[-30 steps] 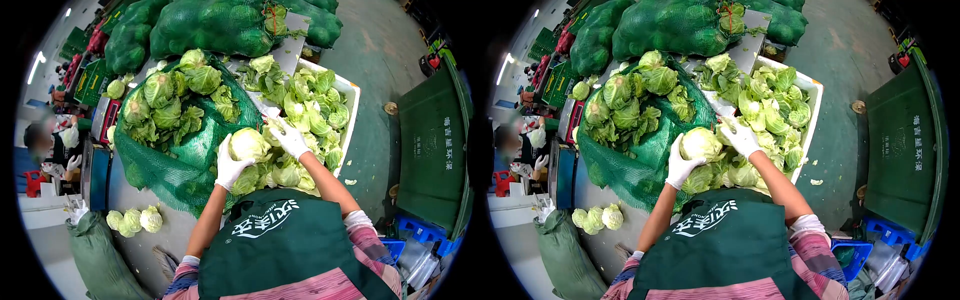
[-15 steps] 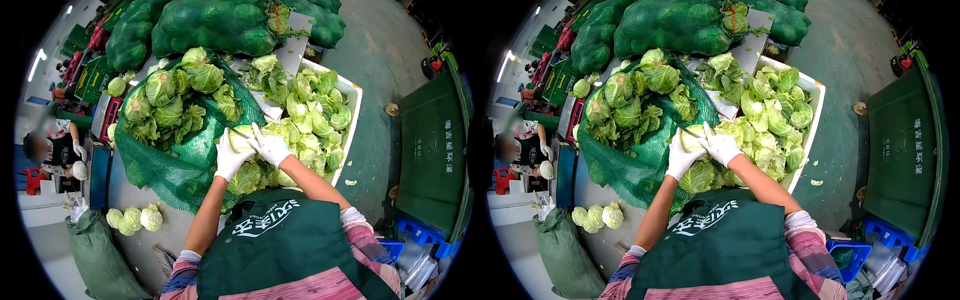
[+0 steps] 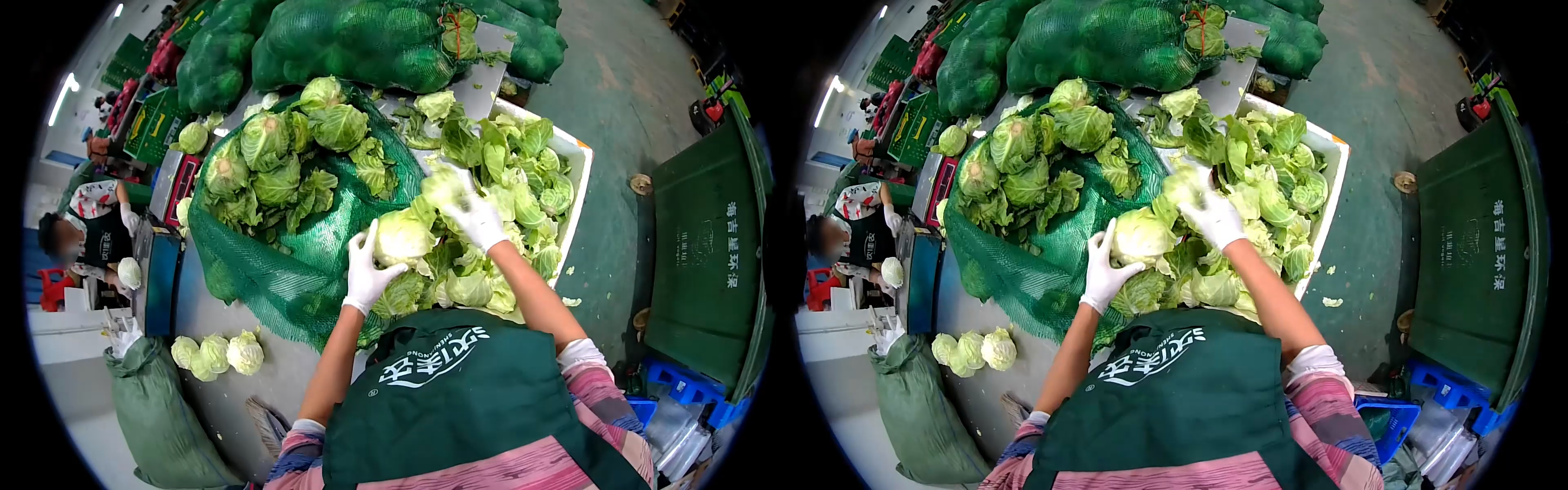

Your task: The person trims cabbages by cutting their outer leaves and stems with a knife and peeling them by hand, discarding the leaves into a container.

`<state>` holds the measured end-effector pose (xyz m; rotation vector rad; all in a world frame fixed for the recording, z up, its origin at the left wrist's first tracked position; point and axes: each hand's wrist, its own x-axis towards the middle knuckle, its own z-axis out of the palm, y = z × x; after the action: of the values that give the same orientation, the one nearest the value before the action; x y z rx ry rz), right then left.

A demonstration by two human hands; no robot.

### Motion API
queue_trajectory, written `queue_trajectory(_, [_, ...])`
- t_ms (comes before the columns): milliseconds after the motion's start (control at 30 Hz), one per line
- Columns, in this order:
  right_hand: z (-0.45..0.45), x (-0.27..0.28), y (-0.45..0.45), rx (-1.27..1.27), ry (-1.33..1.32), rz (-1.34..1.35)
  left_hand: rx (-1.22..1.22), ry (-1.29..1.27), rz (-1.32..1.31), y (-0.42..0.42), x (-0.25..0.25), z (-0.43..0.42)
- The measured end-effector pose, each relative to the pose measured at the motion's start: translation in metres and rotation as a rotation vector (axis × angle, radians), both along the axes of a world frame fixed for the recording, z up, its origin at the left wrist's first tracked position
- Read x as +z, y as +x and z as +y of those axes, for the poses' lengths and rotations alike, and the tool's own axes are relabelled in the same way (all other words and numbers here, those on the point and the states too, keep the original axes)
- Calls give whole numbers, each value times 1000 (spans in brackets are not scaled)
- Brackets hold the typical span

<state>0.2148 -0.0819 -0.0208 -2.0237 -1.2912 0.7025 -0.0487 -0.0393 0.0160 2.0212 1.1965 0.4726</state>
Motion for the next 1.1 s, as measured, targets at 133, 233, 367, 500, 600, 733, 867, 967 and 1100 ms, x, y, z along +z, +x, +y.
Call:
queue_trajectory(133, [9, 18, -46, 291, 40, -49, -218, 232, 135, 17, 26, 19])
queue_trajectory(233, [15, 8, -51, 76, 41, 60, -38, 147, 104, -4, -6, 22])
queue_trajectory(367, [7, -1, -61, -33, 5, 94, 98, -201, -105, 9, -16, 8])
queue_trajectory(500, [-4, -40, -10, -215, -225, 17, 129, -304, -181, 23, 10, 0])
queue_trajectory(600, [-12, -23, 3, -173, -273, -46, 108, -267, -256, 13, -13, 8])
queue_trajectory(733, [-2, 11, -49, -44, -73, 418, 105, -192, -70, 22, -11, 15])
queue_trajectory(867, [13, -24, -58, -170, 17, 472, 23, -361, -268, 11, -11, 21])
queue_trajectory(967, [4, -33, -37, -130, -83, 60, -36, -426, -391, 0, -11, 18])
queue_trajectory(1100, [3, -36, -33, -144, -119, 144, 28, -511, -480, -11, -18, 18])
